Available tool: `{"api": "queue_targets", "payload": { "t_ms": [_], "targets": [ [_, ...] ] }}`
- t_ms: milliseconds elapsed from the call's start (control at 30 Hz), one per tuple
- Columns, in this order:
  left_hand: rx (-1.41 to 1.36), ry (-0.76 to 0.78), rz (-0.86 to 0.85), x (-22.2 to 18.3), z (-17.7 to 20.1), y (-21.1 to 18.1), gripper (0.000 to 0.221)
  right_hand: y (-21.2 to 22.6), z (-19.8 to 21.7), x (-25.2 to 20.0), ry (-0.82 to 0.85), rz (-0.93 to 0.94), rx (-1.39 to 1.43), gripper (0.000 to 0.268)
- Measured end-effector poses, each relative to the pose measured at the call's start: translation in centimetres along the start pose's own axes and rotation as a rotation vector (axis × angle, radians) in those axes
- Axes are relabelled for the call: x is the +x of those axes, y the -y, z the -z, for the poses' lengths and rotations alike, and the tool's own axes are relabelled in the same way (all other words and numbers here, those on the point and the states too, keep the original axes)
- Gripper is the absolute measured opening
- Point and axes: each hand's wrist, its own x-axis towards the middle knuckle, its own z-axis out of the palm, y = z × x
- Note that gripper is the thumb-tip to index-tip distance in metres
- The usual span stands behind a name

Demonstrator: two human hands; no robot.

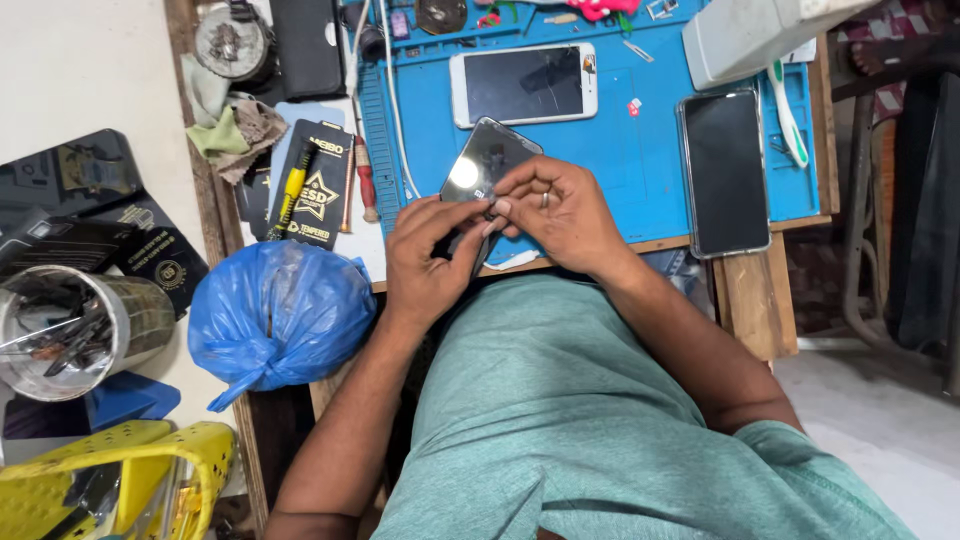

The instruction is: The person reassembles a black smartphone by aligning and snapping the back cover onto the chassis, then presses the edges to secure it. They insert a SIM card into the tray and place the phone on the workbench.

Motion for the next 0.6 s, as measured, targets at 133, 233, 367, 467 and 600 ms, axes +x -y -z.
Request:
{"api": "queue_targets", "payload": {
  "t_ms": [133, 233, 367, 467, 600],
  "targets": [
    [-0.029, 0.012, 0.023, -0.1, 0.0, -0.1, 0.020, 0.6, -0.4, -0.3, 0.025, 0.022, -0.035, 0.013],
    [-0.129, 0.003, 0.097, -0.3, 0.0, 0.3, 0.018, 1.7, -0.1, -0.2, -0.027, -0.019, -0.135, 0.019],
    [-0.129, -0.062, 0.076, -0.7, 0.0, 0.9, 0.017, 3.9, 3.3, -0.4, -0.304, 0.244, -0.810, 0.020],
    [-0.138, -0.107, 0.030, -0.8, 0.2, 0.4, 0.016, 5.3, 5.6, -1.0, -0.528, 0.257, -1.282, 0.021],
    [-0.229, -0.178, 0.135, -0.5, 0.5, 0.2, 0.013, 4.8, 6.3, -0.3, -0.595, 0.225, -1.457, 0.024]
  ]
}}
